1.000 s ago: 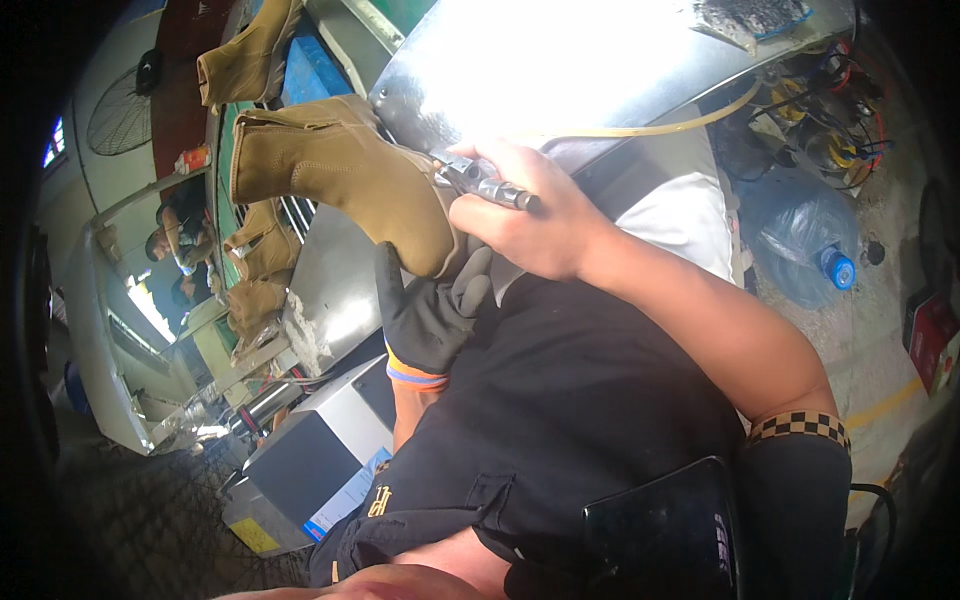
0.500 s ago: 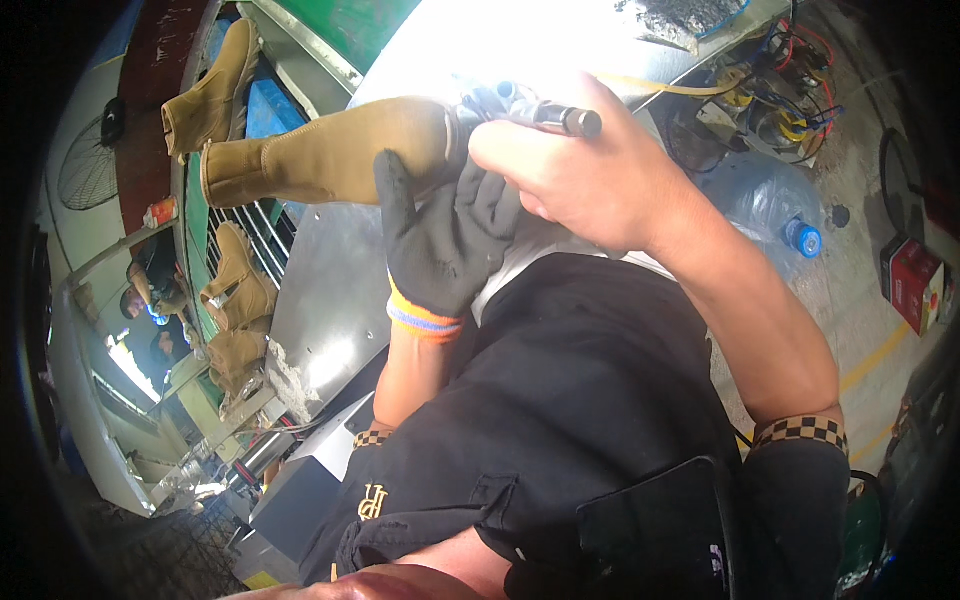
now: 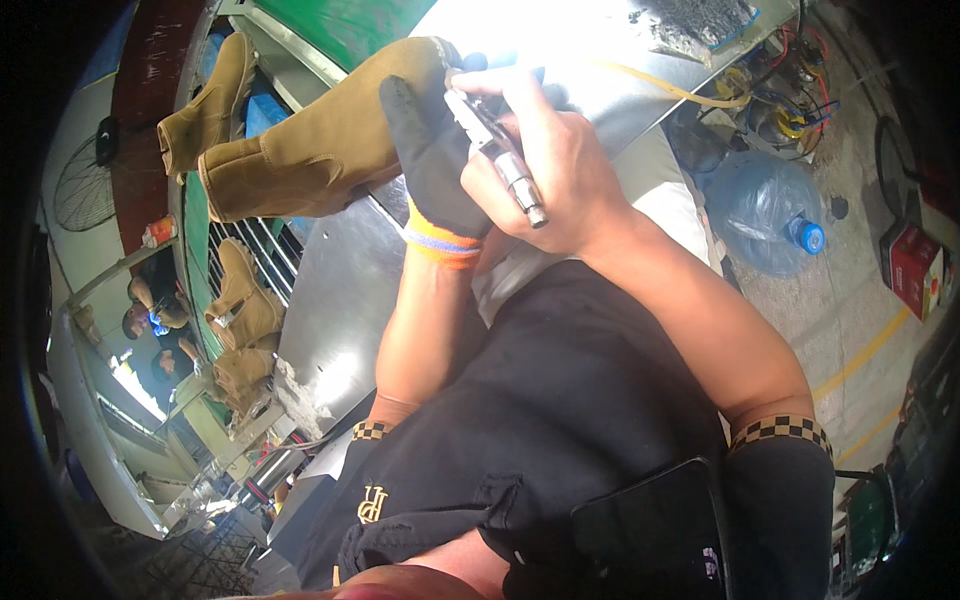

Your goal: The person cleans a series of tan boots one by one using a pneumatic air tool and their gloved hands, then places each cleaned boot onto a conveyor belt.

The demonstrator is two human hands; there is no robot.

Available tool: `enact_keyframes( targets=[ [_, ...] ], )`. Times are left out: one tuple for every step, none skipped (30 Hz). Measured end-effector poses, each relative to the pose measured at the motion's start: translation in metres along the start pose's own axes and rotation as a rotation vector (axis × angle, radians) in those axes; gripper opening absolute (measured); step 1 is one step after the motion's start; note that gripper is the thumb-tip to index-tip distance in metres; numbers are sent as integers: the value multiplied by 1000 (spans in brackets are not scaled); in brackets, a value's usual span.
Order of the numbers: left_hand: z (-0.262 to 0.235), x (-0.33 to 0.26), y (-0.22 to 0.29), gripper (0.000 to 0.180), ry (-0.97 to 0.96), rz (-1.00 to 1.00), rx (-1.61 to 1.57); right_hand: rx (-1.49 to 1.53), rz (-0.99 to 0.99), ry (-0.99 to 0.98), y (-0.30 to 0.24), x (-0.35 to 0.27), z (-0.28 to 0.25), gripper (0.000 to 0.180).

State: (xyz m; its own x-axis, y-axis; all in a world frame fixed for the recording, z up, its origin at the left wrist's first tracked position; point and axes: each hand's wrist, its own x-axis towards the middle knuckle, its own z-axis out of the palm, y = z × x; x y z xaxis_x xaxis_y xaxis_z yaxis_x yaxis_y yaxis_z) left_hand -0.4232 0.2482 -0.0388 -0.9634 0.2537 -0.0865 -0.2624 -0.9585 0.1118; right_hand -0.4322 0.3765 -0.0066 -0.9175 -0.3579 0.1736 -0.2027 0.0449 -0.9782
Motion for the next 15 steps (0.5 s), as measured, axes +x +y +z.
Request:
enact_keyframes(
  targets=[
    [0, 3, 0, 98, 55, 44, 84, 0, -23, 19, 0, 3, 1, 42],
    [0, 6, 1, 98, 110, 76, 177, -29, -32, 19, 4, 6, 1, 43],
    [-1, 8, 1, 98, 164, 103, 269, -26, -25, 21, 4, 6, 1, 43],
    [-1, 9, 1, 98, 208, 121, 356, -22, -17, 23, 4, 5, 2, 43],
    [0, 10, 1, 99, 246, 127, 433, -17, -10, 25, 4, 5, 2, 43],
    [3, 9, 2, 99, 278, 127, 509, -14, -29, 32, 2, 3, 3, 43],
    [3, 9, 3, 99, 301, 124, 572, -29, -26, 27, 3, 1, 4, 43],
    [2, 7, 5, 99, 304, 121, 629, -43, -24, 20, 5, -3, 4, 43],
    [2, 3, 8, 92, 308, 97, 678, -51, -30, 9, 6, -4, 5, 43],
    [3, -4, 16, 86, 233, 29, 699, -44, 8, -6, 6, -6, 3, 44],
    [-1, -8, 29, 79, 109, -46, 696, -21, -21, 3, 10, -5, 4, 44],
    [-2, -20, 43, 72, -10, -108, 729, 7, -50, 11, 17, -4, 6, 43],
    [35, -30, 49, 62, 56, -26, 1278, 15, -79, 51, 25, -1, 2, 43],
    [75, -43, 58, 56, 193, 17, 1828, -6, -28, 30, 21, 3, -3, 39],
    [82, -70, 87, 56, 127, 211, 2048, 35, -38, 32, 23, 6, -6, 38]
  ],
)
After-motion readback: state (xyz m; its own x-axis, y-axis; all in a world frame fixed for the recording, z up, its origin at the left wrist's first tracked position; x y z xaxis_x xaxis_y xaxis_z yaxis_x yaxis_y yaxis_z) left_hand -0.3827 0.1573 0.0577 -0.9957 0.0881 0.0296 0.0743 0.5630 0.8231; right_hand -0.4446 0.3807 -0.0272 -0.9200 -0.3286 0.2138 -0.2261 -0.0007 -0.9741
